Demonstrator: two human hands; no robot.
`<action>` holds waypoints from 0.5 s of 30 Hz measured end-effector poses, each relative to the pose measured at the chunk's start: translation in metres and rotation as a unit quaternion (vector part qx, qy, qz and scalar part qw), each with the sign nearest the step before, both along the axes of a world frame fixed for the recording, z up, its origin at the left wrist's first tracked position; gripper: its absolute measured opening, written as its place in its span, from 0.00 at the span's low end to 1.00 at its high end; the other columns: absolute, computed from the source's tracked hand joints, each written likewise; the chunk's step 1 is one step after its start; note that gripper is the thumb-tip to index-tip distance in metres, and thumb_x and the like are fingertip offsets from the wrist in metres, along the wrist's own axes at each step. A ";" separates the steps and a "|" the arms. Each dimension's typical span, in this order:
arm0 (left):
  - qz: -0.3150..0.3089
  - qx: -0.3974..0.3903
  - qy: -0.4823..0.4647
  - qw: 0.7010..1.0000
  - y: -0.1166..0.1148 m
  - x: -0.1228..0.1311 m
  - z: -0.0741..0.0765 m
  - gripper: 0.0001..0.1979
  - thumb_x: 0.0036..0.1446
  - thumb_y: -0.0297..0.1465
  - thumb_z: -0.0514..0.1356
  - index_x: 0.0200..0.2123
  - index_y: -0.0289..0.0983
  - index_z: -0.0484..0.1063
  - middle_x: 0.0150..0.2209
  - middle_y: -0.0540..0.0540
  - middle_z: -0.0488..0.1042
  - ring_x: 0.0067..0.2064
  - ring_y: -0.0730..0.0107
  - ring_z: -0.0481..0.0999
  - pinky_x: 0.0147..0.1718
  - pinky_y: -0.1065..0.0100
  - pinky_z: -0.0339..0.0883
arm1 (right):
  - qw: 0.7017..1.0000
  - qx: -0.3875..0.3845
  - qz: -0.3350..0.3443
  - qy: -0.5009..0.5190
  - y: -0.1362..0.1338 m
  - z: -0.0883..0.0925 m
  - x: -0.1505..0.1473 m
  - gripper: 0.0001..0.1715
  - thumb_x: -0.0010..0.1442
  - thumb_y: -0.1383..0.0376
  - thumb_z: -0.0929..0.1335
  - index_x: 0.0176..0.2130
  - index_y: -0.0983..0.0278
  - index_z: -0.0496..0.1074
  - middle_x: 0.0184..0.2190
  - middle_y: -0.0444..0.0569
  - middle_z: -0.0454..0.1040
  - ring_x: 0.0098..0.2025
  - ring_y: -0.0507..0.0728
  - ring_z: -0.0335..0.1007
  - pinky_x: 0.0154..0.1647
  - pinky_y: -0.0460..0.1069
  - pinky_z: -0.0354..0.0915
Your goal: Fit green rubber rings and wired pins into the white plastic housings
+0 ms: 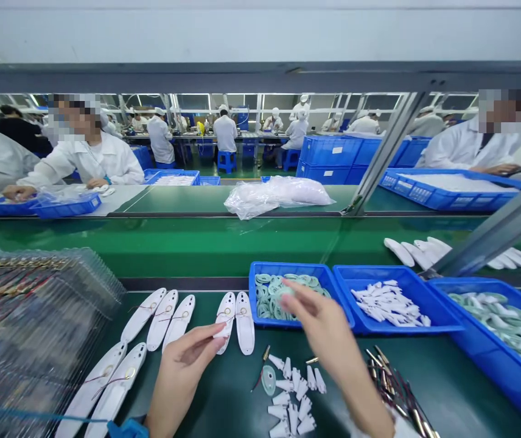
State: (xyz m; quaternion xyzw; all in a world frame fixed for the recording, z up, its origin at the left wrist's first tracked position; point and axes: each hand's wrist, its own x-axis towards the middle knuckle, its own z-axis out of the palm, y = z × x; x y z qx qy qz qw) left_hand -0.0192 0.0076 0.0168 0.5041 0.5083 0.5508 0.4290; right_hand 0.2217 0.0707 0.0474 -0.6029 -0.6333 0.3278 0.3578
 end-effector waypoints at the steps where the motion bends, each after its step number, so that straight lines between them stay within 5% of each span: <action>1: 0.000 0.014 0.016 1.000 0.000 0.002 0.003 0.06 0.57 0.32 0.67 0.38 0.42 0.86 0.39 0.45 0.87 0.41 0.59 0.86 0.41 0.69 0.81 | 0.999 -0.014 0.019 0.047 -0.009 0.001 -0.012 0.36 0.63 0.40 0.66 0.58 0.60 0.77 0.45 0.55 0.84 0.43 0.67 0.83 0.49 0.61 0.77; 6: 0.001 0.103 0.107 0.989 0.004 0.004 0.011 0.09 0.60 0.27 0.65 0.39 0.45 0.85 0.39 0.48 0.86 0.43 0.62 0.84 0.46 0.67 0.77 | 0.921 -0.171 0.070 0.343 -0.033 -0.010 -0.062 0.38 0.51 0.41 0.76 0.54 0.60 0.81 0.46 0.57 0.84 0.45 0.66 0.83 0.57 0.65 0.72; 15: -0.032 0.164 0.225 0.960 0.001 0.000 -0.001 0.12 0.64 0.21 0.61 0.45 0.41 0.81 0.41 0.46 0.82 0.43 0.66 0.81 0.47 0.69 0.74 | 0.903 -0.193 0.068 0.378 -0.040 -0.033 -0.073 0.31 0.51 0.46 0.79 0.50 0.58 0.83 0.49 0.54 0.83 0.52 0.68 0.79 0.60 0.64 0.70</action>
